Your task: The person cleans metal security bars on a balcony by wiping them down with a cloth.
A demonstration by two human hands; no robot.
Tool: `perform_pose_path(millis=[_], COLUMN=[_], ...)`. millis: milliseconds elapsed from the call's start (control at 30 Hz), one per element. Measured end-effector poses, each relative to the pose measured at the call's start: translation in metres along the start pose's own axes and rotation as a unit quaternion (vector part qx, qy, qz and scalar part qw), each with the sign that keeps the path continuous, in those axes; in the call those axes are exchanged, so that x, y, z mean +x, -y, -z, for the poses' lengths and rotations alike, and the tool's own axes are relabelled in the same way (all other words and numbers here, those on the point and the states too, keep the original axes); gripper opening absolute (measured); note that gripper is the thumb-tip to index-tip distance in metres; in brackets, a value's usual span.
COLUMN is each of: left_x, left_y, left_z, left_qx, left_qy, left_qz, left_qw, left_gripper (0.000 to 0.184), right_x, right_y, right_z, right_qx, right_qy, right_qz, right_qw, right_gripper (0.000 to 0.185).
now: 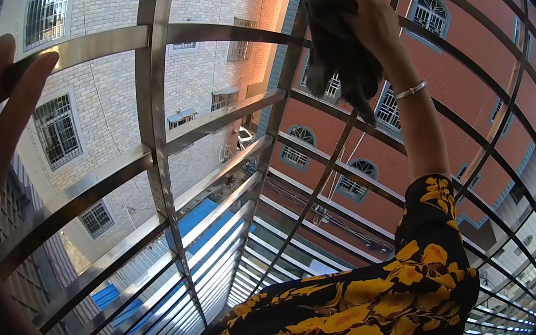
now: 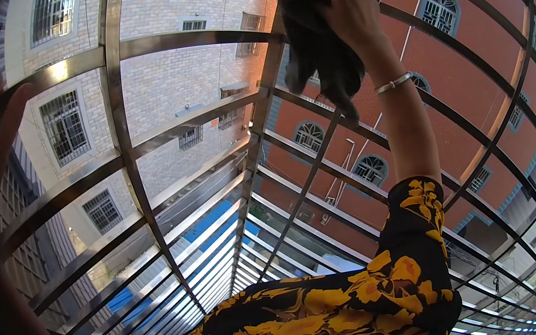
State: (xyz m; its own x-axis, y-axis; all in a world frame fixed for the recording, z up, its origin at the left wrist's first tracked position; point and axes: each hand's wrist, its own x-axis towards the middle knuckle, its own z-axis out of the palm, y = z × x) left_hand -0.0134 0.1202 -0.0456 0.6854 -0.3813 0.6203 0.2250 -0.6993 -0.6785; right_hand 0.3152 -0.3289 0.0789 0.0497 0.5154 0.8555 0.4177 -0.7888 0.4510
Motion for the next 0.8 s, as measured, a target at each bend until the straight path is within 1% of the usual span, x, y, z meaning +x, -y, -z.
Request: perform_pose_path(millis=[33, 67, 100, 133, 167, 200, 233, 267, 333, 367, 433, 467, 500, 533, 567, 600, 667, 700, 767, 800], left_x=[0.013, 0.027, 0.035, 0.039, 0.039, 0.036, 0.032, 0.029, 0.02, 0.016, 0.013, 0.009, 0.003, -0.001, -0.006, -0.011, -0.02, -0.023, -0.03, -0.032], left_y=[-0.017, -0.032, -0.04, -0.039, -0.03, -0.02, -0.008, 0.006, 0.028, 0.037, 0.047, 0.053, 0.056, 0.057, 0.059, 0.059, 0.063, 0.065, 0.072, 0.076], left_z=[0.016, 0.031, 0.037, 0.039, 0.031, 0.021, 0.008, -0.007, -0.038, -0.05, -0.076, -0.087, -0.097, -0.105, -0.115, -0.123, -0.142, -0.152, -0.167, -0.177], left_qx=[-0.003, 0.075, 0.152, 0.135, 0.086, 0.041, -0.007, -0.059, -0.16, -0.195, -0.26, -0.283, -0.304, -0.321, -0.336, -0.352, -0.387, -0.407, -0.438, -0.456], left_qy=[0.001, -0.073, -0.147, -0.134, -0.1, -0.077, -0.065, -0.063, -0.069, -0.074, -0.071, -0.074, -0.075, -0.079, -0.082, -0.087, -0.09, -0.093, -0.099, -0.102], left_qz=[-0.003, -0.017, -0.031, -0.023, -0.001, 0.024, 0.051, 0.082, 0.131, 0.143, 0.155, 0.158, 0.162, 0.164, 0.17, 0.174, 0.183, 0.186, 0.187, 0.185], left_qw=[1.0, 0.994, 0.977, 0.981, 0.991, 0.996, 0.997, 0.993, 0.976, 0.967, 0.95, 0.943, 0.936, 0.929, 0.923, 0.916, 0.899, 0.89, 0.874, 0.865], left_gripper=[0.058, 0.044, 0.032, 0.033, 0.034, 0.035, 0.037, 0.038, 0.041, 0.042, 0.045, 0.046, 0.047, 0.049, 0.05, 0.051, 0.054, 0.055, 0.058, 0.06], right_x=[-0.003, 0.001, 0.009, 0.015, 0.023, 0.039, 0.048, 0.05, 0.054, 0.054, 0.04, 0.032, 0.017, -0.004, -0.008, 0.002, 0.009, 0.019, 0.046, 0.04], right_y=[0.005, 0.007, 0.013, 0.024, 0.031, 0.044, 0.052, 0.052, 0.052, 0.053, 0.032, 0.014, 0.017, 0.024, 0.027, 0.023, 0.014, 0.016, 0.031, 0.044], right_z=[-0.005, -0.016, -0.027, -0.034, -0.035, -0.026, -0.025, -0.035, -0.061, -0.07, -0.09, -0.095, -0.089, -0.08, -0.076, -0.075, -0.07, -0.07, -0.072, -0.071], right_qx=[0.037, 0.027, 0.008, -0.01, -0.009, 0.039, 0.087, 0.09, 0.087, 0.092, 0.045, -0.07, -0.071, -0.037, -0.002, 0.001, 0.014, 0.012, 0.007, 0.046], right_qy=[-0.011, 0.025, 0.039, 0.054, 0.059, 0.003, -0.052, -0.045, -0.105, -0.099, -0.146, -0.019, -0.022, -0.044, -0.07, -0.079, -0.011, -0.009, -0.059, -0.074], right_qz=[-0.014, -0.004, -0.008, -0.013, -0.018, -0.049, -0.079, -0.08, -0.172, -0.17, -0.096, -0.076, -0.073, -0.036, 0.006, 0.013, -0.032, -0.032, -0.106, -0.151], right_qw=[0.999, 0.999, 0.999, 0.998, 0.998, 0.998, 0.992, 0.992, 0.976, 0.976, 0.984, 0.995, 0.995, 0.998, 0.998, 0.997, 0.999, 0.999, 0.993, 0.985], right_gripper=[0.03, 0.03, 0.03, 0.03, 0.03, 0.033, 0.041, 0.041, 0.037, 0.037, 0.032, 0.028, 0.028, 0.025, 0.023, 0.023, 0.021, 0.021, 0.022, 0.029])
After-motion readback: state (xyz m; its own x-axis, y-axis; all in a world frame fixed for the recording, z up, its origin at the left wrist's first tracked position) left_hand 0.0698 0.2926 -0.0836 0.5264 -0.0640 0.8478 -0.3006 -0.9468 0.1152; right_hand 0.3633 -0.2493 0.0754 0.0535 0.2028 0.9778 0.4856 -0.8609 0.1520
